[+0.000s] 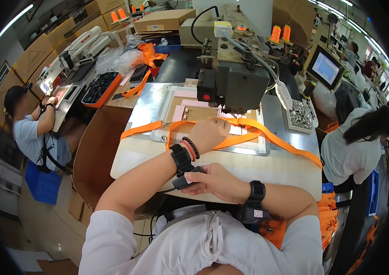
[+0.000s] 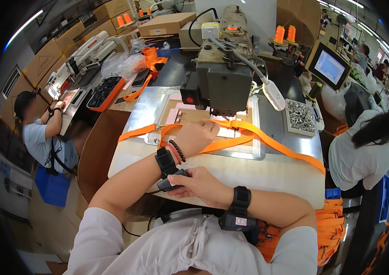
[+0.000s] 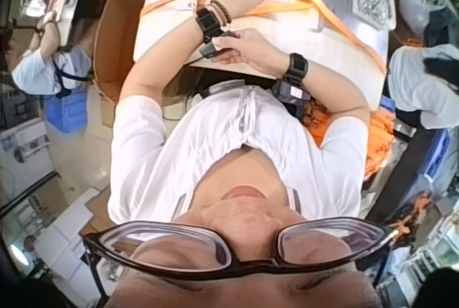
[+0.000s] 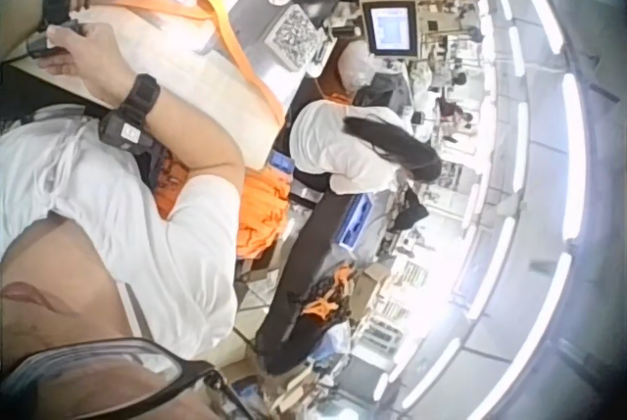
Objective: The person operates a sewing machine to stitch orange webbing straps. They repeatedly feed the strap under the needle, sew a short section, and then remove the strap to attach a metal clasp before repeating the process.
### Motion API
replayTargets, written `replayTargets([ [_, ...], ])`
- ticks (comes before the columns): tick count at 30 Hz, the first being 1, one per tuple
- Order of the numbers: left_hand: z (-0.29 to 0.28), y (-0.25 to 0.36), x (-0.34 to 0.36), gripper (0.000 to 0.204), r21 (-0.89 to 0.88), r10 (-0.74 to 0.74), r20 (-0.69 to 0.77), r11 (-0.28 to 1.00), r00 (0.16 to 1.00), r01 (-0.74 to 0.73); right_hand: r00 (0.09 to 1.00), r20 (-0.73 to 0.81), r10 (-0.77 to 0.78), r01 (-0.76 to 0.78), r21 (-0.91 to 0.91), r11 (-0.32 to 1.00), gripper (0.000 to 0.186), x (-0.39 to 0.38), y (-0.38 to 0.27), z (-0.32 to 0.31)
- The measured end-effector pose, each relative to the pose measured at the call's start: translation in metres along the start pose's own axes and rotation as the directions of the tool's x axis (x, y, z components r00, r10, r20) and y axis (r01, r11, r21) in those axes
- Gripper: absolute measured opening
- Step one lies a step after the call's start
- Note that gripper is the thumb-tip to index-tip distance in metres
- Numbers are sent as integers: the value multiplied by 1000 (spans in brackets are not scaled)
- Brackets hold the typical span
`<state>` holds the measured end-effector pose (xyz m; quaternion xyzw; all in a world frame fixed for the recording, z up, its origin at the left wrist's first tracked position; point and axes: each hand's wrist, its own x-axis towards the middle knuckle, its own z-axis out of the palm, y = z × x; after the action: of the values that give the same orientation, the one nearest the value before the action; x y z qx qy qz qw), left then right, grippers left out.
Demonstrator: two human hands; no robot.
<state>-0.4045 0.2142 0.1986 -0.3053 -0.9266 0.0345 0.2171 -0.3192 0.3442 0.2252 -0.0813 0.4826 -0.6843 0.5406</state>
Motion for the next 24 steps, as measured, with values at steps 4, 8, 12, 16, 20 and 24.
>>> replayTargets([
  [4, -5, 2, 0, 14, -100, -135, 24, 985, 990, 137, 999, -16, -30, 28, -117, 993, 40, 5, 4, -4],
  [8, -7, 4, 5, 17, -348, -309, 85, 882, 947, 319, 999, -27, -37, 33, -138, 990, 41, 9, 8, -9],
  [12, -3, 4, 8, 21, -536, -388, 48, 767, 920, 352, 998, -24, -50, 46, -138, 989, 43, 10, 6, -12],
  [16, -6, 5, 12, 23, -589, -386, 104, 718, 916, 370, 998, -33, -52, 46, -150, 988, 53, 7, 4, -16],
  [20, -4, -2, 5, 24, -676, -392, 203, 606, 897, 418, 991, -112, -69, 38, -263, 964, 69, -14, -12, -30],
  [24, 3, -5, 10, 23, -658, -438, 238, 584, 867, 475, 986, -142, -83, 29, -348, 937, 60, -19, -26, -41],
])
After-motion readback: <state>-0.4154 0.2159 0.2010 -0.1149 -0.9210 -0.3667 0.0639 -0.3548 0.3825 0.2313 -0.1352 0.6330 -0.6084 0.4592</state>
